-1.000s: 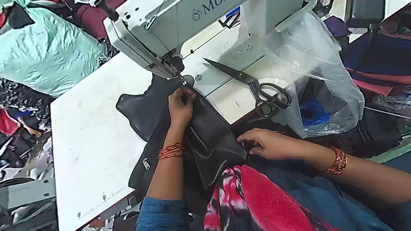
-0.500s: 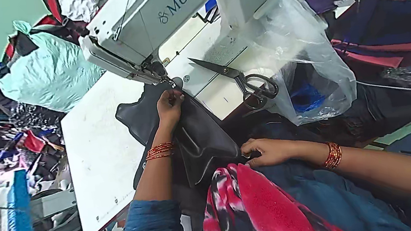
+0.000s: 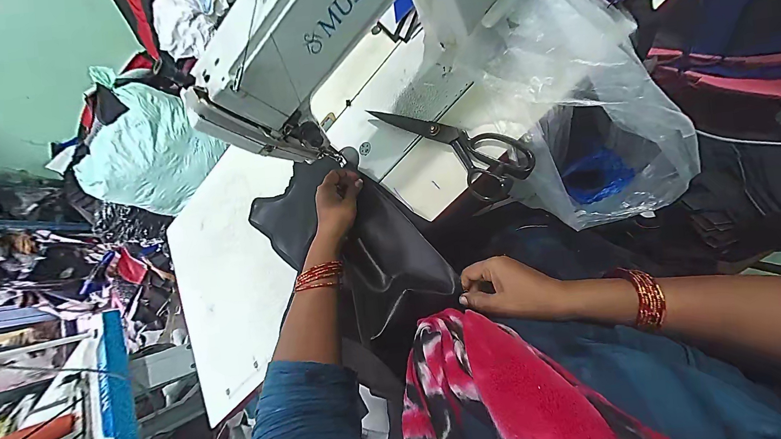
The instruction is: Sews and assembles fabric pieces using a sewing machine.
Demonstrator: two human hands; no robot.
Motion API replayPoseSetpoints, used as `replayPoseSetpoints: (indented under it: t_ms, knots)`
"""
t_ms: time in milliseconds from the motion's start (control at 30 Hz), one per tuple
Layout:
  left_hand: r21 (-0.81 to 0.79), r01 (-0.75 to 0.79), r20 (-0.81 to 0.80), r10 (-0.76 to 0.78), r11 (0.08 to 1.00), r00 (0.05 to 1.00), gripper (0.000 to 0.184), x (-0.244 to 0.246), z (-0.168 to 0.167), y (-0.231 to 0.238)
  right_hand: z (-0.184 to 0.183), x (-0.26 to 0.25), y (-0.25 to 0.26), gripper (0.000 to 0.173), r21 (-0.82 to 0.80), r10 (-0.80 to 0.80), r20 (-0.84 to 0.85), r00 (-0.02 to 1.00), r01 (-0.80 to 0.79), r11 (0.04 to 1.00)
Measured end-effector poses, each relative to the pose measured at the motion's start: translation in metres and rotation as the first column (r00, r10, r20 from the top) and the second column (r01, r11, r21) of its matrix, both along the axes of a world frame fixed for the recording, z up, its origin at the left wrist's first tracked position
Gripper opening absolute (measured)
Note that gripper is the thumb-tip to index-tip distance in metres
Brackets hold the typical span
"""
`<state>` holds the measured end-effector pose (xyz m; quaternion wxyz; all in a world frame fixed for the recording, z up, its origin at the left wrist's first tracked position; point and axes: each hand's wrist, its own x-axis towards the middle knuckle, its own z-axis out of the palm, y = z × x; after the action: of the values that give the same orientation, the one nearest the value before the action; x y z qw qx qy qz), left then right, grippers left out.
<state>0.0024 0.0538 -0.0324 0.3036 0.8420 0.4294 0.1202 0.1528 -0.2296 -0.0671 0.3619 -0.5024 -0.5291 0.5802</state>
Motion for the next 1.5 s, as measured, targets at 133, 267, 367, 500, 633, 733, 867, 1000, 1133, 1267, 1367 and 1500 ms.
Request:
replayPoseSetpoints:
  t_ms: [133, 267, 367, 500, 633, 733, 867, 1000, 1133, 1267, 1367, 1500]
  knots:
    - [0.018, 0.047, -0.1, -0.045, 0.999, 0.994, 0.019, -0.013, 0.021, -0.028, -0.006, -0.001, -0.001, 0.018, -0.051, -0.043, -0.183, 0.982, 0.035, 0.998]
    - [0.024, 0.03, -0.098, -0.027, 0.999, 0.995, 0.023, -0.016, 0.022, -0.026, -0.008, -0.001, 0.0, 0.017, -0.056, -0.059, -0.23, 0.971, 0.048, 0.997]
    - [-0.004, -0.002, -0.088, 0.002, 1.0, 0.996, 0.028, -0.005, 0.02, -0.012, -0.009, 0.0, 0.001, 0.018, -0.046, -0.044, -0.207, 0.977, 0.035, 0.998]
    - [-0.064, -0.004, -0.125, -0.004, 0.998, 0.992, 0.027, -0.006, 0.012, 0.017, -0.008, 0.002, 0.006, 0.019, -0.064, 0.01, -0.114, 0.993, -0.017, 0.998]
    - [-0.139, -0.007, -0.189, -0.02, 0.99, 0.982, 0.031, -0.01, 0.03, 0.004, -0.003, 0.002, 0.009, 0.017, -0.104, 0.031, -0.087, 0.996, -0.04, 0.994]
    - [0.001, 0.002, -0.213, -0.002, 1.0, 0.977, 0.03, -0.007, 0.036, -0.003, -0.001, 0.003, 0.012, 0.018, -0.111, 0.045, -0.065, 0.997, -0.052, 0.992]
    - [0.011, 0.382, -0.151, -0.376, 0.924, 0.914, 0.014, 0.01, 0.058, -0.051, 0.0, 0.004, 0.011, 0.018, -0.124, 0.045, -0.068, 0.997, -0.053, 0.991]
    - [-0.359, 0.685, -0.207, -0.77, 0.634, 0.604, 0.02, 0.022, 0.074, -0.125, -0.007, 0.001, 0.009, 0.014, -0.128, -0.023, -0.147, 0.989, 0.004, 0.992]
    - [-0.281, 0.726, -0.408, -0.763, 0.627, 0.501, 0.02, 0.003, 0.077, -0.164, -0.005, 0.002, 0.006, 0.015, -0.119, -0.021, -0.141, 0.99, 0.004, 0.993]
    - [0.085, 0.83, -0.446, -0.724, 0.551, 0.526, 0.022, -0.026, 0.066, -0.173, -0.003, 0.002, 0.006, 0.018, -0.097, 0.011, -0.121, 0.993, -0.023, 0.995]
    - [0.153, 0.829, -0.465, -0.701, 0.538, 0.541, 0.02, -0.035, 0.062, -0.175, -0.001, 0.001, 0.006, 0.018, -0.108, 0.026, -0.083, 0.996, -0.035, 0.994]
    - [0.119, 0.817, -0.451, -0.703, 0.564, 0.55, 0.019, -0.035, 0.06, -0.172, 0.0, 0.0, 0.006, 0.018, -0.113, 0.01, -0.068, 0.998, -0.017, 0.993]
